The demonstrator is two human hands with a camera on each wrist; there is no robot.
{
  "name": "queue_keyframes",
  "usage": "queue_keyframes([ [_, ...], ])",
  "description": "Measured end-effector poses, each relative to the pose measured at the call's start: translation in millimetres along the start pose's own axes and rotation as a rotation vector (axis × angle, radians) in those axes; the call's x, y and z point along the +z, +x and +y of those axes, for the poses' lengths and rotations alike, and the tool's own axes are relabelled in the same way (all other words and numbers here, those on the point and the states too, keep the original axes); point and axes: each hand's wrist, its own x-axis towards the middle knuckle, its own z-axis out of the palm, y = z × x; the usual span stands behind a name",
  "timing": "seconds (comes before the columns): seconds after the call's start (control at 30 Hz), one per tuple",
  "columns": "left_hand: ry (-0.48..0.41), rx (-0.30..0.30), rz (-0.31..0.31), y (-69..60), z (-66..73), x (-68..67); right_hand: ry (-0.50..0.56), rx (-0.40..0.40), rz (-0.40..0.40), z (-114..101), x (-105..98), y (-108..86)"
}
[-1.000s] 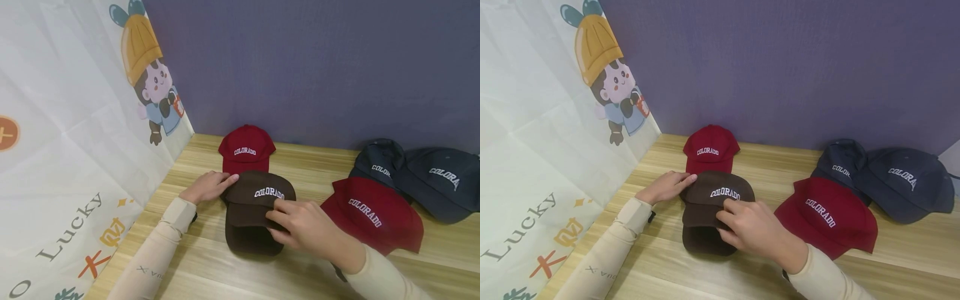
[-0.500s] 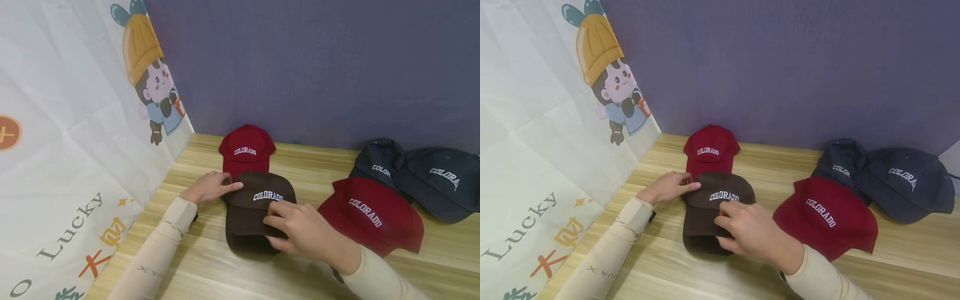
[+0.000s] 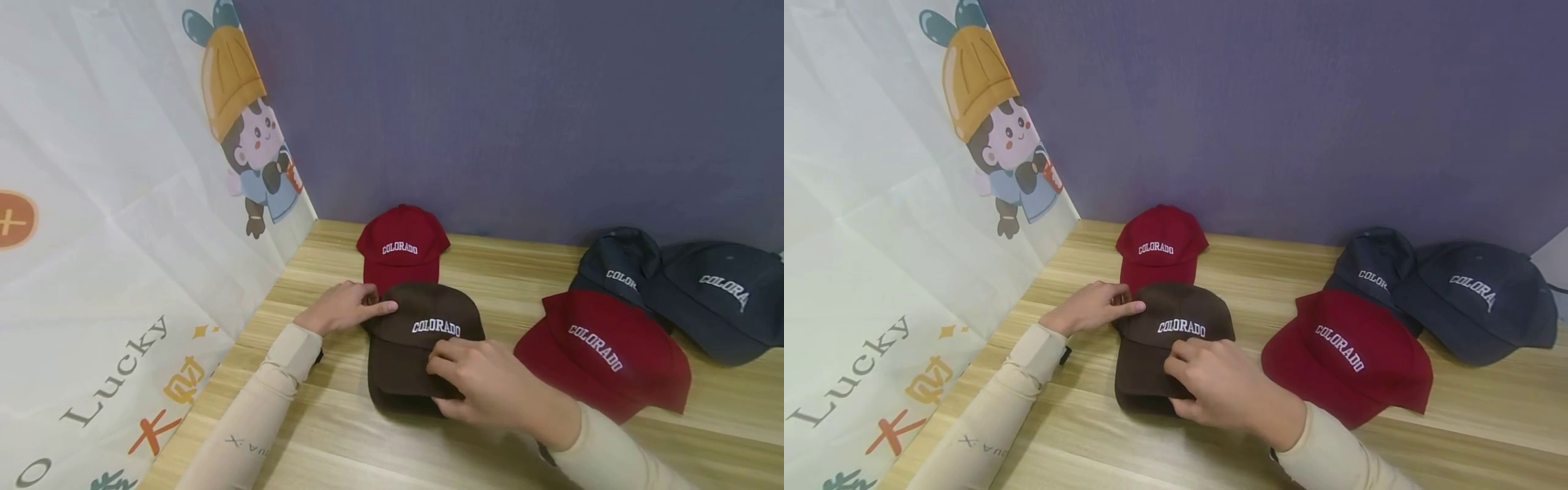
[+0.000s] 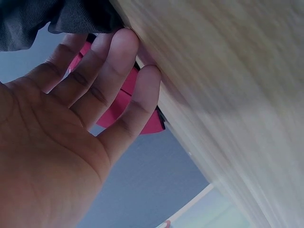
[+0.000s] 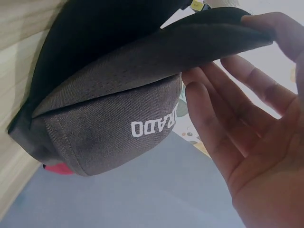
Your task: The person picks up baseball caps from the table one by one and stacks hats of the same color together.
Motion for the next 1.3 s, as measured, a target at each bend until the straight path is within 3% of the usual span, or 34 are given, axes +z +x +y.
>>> queue_keyframes([
  [0.43, 0.001, -0.001, 0.005, 0.2, -0.4, 1.4, -0.043, 0.018, -0.075, -7, 8, -0.9],
  [1.3, -0.026, 0.002, 0.001, 0.2, 0.2, 1.0, -0.088, -0.024, -0.098, -15, 23, -2.3],
])
